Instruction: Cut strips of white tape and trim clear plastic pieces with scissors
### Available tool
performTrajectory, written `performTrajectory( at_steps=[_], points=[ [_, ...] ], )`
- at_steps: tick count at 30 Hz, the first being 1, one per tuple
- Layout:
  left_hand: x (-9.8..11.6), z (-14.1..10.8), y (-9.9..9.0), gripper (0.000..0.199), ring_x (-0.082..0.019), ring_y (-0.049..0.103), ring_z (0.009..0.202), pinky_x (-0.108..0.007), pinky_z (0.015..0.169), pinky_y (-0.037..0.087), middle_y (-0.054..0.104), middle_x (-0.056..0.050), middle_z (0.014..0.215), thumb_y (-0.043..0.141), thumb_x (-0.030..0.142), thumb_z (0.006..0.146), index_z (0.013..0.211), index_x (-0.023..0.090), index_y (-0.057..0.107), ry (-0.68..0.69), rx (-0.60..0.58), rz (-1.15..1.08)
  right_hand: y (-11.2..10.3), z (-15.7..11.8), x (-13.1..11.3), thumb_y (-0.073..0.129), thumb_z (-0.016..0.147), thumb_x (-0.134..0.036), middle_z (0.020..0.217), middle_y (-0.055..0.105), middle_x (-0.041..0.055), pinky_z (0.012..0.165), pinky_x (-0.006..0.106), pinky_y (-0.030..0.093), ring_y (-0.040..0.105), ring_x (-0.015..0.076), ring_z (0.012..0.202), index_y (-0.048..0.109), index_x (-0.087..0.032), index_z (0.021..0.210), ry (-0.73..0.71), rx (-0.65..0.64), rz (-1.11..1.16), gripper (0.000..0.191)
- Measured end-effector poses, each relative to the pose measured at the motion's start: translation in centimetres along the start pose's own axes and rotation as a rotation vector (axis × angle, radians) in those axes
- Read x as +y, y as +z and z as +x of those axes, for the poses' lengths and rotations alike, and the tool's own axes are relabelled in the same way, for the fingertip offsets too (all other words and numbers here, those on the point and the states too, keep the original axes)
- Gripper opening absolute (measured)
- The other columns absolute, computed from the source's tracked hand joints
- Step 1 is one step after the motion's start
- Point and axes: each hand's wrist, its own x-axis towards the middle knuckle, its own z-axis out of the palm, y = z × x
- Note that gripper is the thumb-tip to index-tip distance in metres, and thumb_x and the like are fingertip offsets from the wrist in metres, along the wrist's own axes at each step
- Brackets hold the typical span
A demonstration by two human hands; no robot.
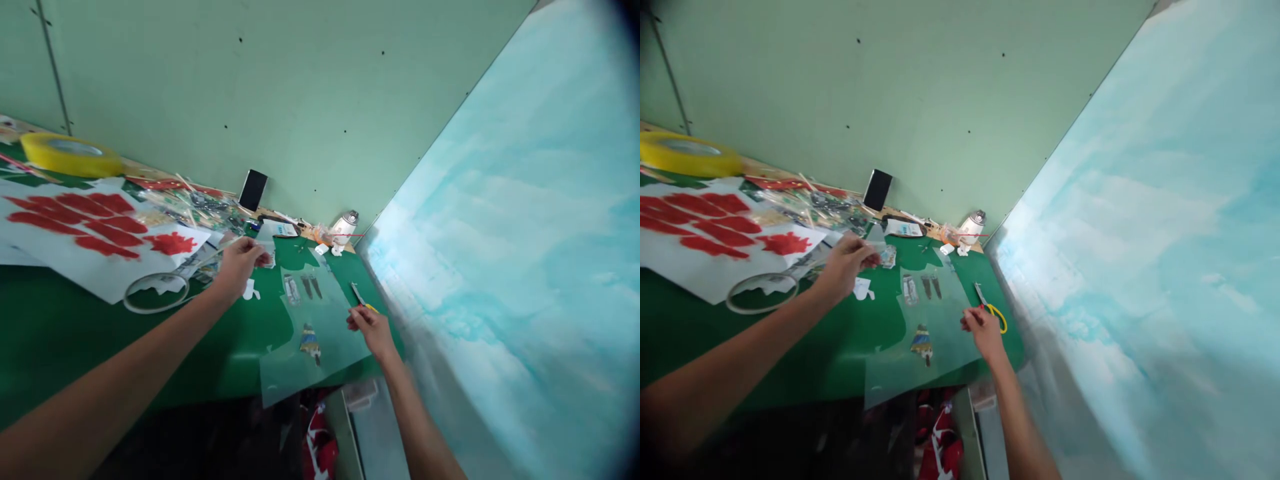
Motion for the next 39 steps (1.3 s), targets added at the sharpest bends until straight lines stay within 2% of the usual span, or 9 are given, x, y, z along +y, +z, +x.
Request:
performTrajectory(
  at_steps=[5, 10, 13, 17, 20, 22, 27, 30, 39],
  points=[
    [-2.0, 1.3, 3.7, 0.019, -0.014, 0.059, 0.054, -0.026, 0.057, 0.046, 0.061, 0.003, 0.055, 0.066, 0.031, 0.072, 0.066, 0.021, 0.051, 0.037, -0.042, 0.050, -3.1, 10.7, 2.8, 0.056, 0.096, -0.042, 0.085, 0.070, 0.0050, 0.073, 0.034, 0.058, 0.068, 0.0166, 0.074, 0.067, -0.013, 0.095, 0.156, 0.125, -0.139, 0.031],
    [-4.1, 1.1, 4.4, 0.020, -0.014, 0.050, 0.046, -0.026, 0.050, 0.040, 0.057, 0.003, 0.047, 0.066, 0.034, 0.068, 0.060, 0.021, 0.054, 0.020, -0.174, 0.185, -4.8, 21.6, 5.3, 0.059, 0.096, -0.035, 0.120, 0.063, 0.0083, 0.085, 0.041, 0.056, 0.065, 0.0215, 0.100, 0.061, -0.017, 0.120, 0.270, 0.172, -0.289, 0.030],
    [-5.8, 1.1, 3.6, 0.020, -0.015, 0.050, 0.045, -0.026, 0.049, 0.039, 0.054, 0.004, 0.047, 0.066, 0.037, 0.070, 0.062, 0.022, 0.056, -0.018, -0.233, 0.259, -3.9, 28.2, 6.0, 0.060, 0.096, -0.034, 0.124, 0.061, 0.0089, 0.088, 0.043, 0.055, 0.064, 0.0227, 0.105, 0.060, -0.018, 0.121, 0.283, 0.170, -0.349, 0.030],
    [-8.1, 1.0, 2.3, 0.022, -0.017, 0.051, 0.050, -0.026, 0.051, 0.040, 0.053, 0.004, 0.052, 0.062, 0.044, 0.077, 0.067, 0.024, 0.060, -0.032, -0.297, 0.547, -1.3, 36.4, 6.3, 0.061, 0.095, -0.034, 0.125, 0.061, 0.0095, 0.089, 0.044, 0.055, 0.063, 0.0233, 0.106, 0.059, -0.017, 0.124, 0.261, 0.182, -0.347, 0.034],
    [-8.9, 0.8, 1.7, 0.030, -0.022, 0.061, 0.058, -0.028, 0.055, 0.045, 0.065, 0.002, 0.063, 0.062, 0.049, 0.075, 0.097, 0.029, 0.068, -0.162, -0.284, 0.572, 0.9, 40.9, 6.3, 0.061, 0.095, -0.034, 0.125, 0.061, 0.0097, 0.088, 0.044, 0.055, 0.064, 0.0234, 0.105, 0.058, -0.016, 0.125, 0.213, 0.202, -0.289, 0.035],
    [-9.2, 0.6, 1.7, 0.040, -0.023, 0.062, 0.058, -0.029, 0.055, 0.047, 0.064, 0.002, 0.060, 0.061, 0.052, 0.074, 0.107, 0.031, 0.066, -0.270, -0.317, 0.536, 2.1, 42.7, 6.2, 0.061, 0.095, -0.035, 0.123, 0.062, 0.0094, 0.087, 0.044, 0.056, 0.064, 0.0229, 0.104, 0.059, -0.016, 0.123, 0.159, 0.207, -0.234, 0.034],
    [-9.5, 0.4, 2.0, 0.048, -0.024, 0.062, 0.056, -0.031, 0.055, 0.048, 0.063, 0.000, 0.056, 0.058, 0.060, 0.069, 0.104, 0.028, 0.065, -0.448, -0.317, 0.439, 3.6, 44.8, 5.8, 0.061, 0.095, -0.033, 0.122, 0.063, 0.0090, 0.086, 0.042, 0.056, 0.065, 0.0221, 0.103, 0.059, -0.016, 0.123, 0.018, 0.240, -0.106, 0.032],
    [-9.7, 0.5, 1.8, 0.050, -0.026, 0.062, 0.056, -0.033, 0.055, 0.047, 0.063, 0.000, 0.055, 0.059, 0.063, 0.067, 0.103, 0.029, 0.064, -0.511, -0.329, 0.479, 4.2, 45.6, 5.4, 0.062, 0.095, -0.031, 0.120, 0.064, 0.0088, 0.085, 0.041, 0.057, 0.066, 0.0212, 0.101, 0.060, -0.016, 0.122, 0.010, 0.295, -0.060, 0.031],
    [-10.6, -0.1, 1.0, 0.041, -0.027, 0.062, 0.055, -0.035, 0.054, 0.047, 0.063, 0.001, 0.057, 0.062, 0.060, 0.066, 0.100, 0.038, 0.065, -0.470, -0.360, 0.555, 5.2, 45.9, 5.8, 0.061, 0.095, -0.035, 0.119, 0.064, 0.0084, 0.083, 0.040, 0.057, 0.065, 0.0213, 0.099, 0.060, -0.016, 0.120, 0.148, 0.413, -0.079, 0.031]
  ],
)
